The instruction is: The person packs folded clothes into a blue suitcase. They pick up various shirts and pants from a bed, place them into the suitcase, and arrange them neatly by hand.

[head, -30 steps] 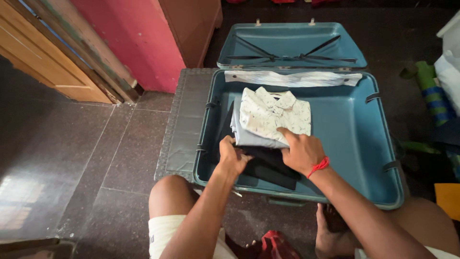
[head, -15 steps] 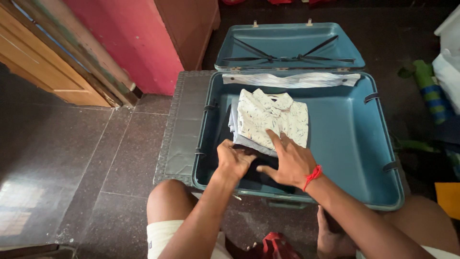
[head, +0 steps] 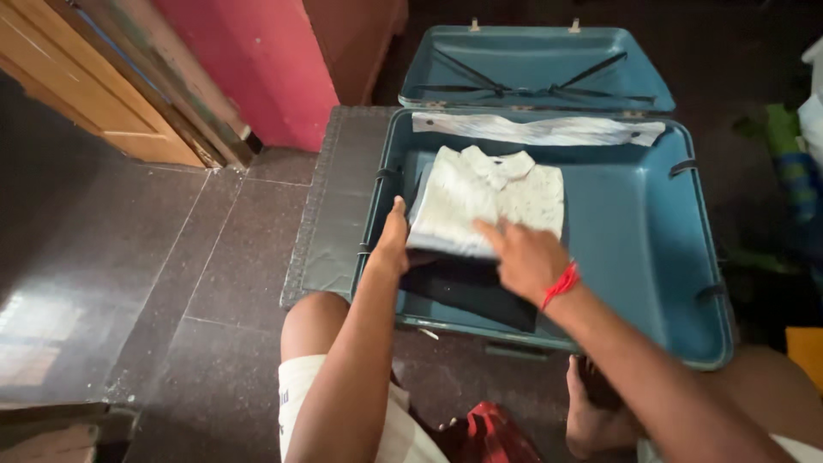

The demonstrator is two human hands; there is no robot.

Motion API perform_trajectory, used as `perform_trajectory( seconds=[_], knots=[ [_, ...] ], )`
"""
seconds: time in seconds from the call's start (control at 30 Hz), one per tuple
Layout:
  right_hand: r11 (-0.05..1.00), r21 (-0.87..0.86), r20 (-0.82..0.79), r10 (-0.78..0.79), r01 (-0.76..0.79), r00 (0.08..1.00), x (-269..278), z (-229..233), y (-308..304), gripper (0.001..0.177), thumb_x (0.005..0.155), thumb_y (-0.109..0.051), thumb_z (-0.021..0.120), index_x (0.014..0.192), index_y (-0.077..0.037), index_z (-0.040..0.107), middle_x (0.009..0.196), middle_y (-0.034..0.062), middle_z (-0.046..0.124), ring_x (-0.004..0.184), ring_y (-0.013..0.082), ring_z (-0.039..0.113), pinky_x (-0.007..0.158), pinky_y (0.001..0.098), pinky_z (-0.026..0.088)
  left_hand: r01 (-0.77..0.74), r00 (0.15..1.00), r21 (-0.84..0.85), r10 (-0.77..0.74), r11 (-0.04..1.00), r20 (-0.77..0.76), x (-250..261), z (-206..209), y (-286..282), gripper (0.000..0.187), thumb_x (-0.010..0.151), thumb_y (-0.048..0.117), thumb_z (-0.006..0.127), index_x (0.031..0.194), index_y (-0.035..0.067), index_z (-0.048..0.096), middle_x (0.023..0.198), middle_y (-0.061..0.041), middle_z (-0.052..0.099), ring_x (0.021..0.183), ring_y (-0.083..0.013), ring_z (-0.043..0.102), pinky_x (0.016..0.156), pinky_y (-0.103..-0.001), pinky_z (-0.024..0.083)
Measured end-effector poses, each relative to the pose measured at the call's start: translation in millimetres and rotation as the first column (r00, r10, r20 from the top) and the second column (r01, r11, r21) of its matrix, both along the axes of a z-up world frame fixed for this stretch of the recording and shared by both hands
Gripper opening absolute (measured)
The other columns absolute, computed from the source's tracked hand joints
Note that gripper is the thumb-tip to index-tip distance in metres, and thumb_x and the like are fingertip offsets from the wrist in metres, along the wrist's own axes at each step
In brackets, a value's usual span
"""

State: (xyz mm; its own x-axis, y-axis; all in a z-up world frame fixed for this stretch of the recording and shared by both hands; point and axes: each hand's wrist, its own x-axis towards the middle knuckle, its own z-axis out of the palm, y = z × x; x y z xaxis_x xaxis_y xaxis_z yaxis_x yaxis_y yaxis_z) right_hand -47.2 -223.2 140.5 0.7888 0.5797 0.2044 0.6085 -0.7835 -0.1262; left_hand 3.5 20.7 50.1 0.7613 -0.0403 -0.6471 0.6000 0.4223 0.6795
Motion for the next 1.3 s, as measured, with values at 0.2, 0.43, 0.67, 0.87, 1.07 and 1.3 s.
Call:
perform_trajectory(
  seconds=[0.2,0.43,0.67,0.87,1.07,1.3],
  knots=[
    [0.980,-0.117,-0.080,0.152,-0.161,0.985,-28,-21,22,0.070,0.076,-0.010,0.074,0.143,-0.009,0.052,0.115,0.0214,0.066,0.082,0.0341,0.074,0.069,0.0429,0.061,0.136,0.977,0.680,-0.210,0.721,0.027,13,-50,5,0.083,0.078,0.062,0.074,0.116,-0.011,0.071,0.119,-0.030,0.073,0.115,-0.0390,0.069,0.096,-0.040,0.053],
    [0.874,0.440,-0.094,0.271,-0.204,0.958,-26,-13,6,0.050,0.082,-0.019,0.074,0.129,-0.006,0.063,0.109,0.0153,0.074,0.088,0.0289,0.076,0.077,0.0391,0.060,0.105,0.972,0.938,-0.233,0.331,-0.026,4,-44,-2,0.078,0.068,0.060,0.082,0.105,-0.008,0.074,0.103,-0.030,0.073,0.102,-0.0398,0.073,0.089,-0.044,0.057],
    [0.634,0.297,-0.518,-0.521,0.714,0.679,44,-81,-81,0.052,0.094,-0.034,0.074,0.130,0.001,0.059,0.119,0.0256,0.066,0.108,0.0380,0.064,0.088,0.0457,0.052,0.081,0.981,0.820,-0.193,0.566,0.036,5,-53,4,0.080,0.074,0.056,0.082,0.113,-0.012,0.066,0.109,-0.030,0.072,0.104,-0.0381,0.074,0.090,-0.043,0.058],
    [0.066,0.039,-0.959,0.283,0.997,0.019,74,-125,-110,0.034,0.096,-0.035,0.060,0.116,-0.007,0.056,0.104,0.0231,0.065,0.107,0.0370,0.064,0.088,0.0503,0.057,-0.247,0.915,0.969,-0.332,-0.017,0.227,-21,-22,-38,0.064,0.079,0.028,0.078,0.134,0.001,0.057,0.144,-0.020,0.055,0.133,-0.0407,0.054,0.102,-0.058,0.046],
    [0.255,0.231,-0.965,0.184,0.939,0.188,123,-191,-104,0.023,0.094,-0.013,0.074,0.109,0.004,0.066,0.090,0.0118,0.066,0.071,0.0199,0.054,0.060,0.0327,0.044,-0.149,0.404,0.988,-0.911,0.026,0.085,-57,33,-83,0.094,0.066,0.022,0.084,0.150,0.018,0.041,0.164,-0.017,0.022,0.154,-0.0386,0.012,0.114,-0.074,0.015],
    [0.038,0.484,-0.862,0.191,0.874,0.469,155,-189,-101,0.029,0.092,-0.006,0.066,0.117,0.009,0.068,0.103,0.0190,0.072,0.083,0.0279,0.073,0.070,0.0355,0.060,-0.186,0.202,0.919,-0.929,-0.347,-0.310,-70,52,-115,0.131,0.052,0.053,0.094,0.160,0.023,0.025,0.170,-0.012,0.012,0.157,-0.0327,0.007,0.117,-0.077,0.009]
  ],
)
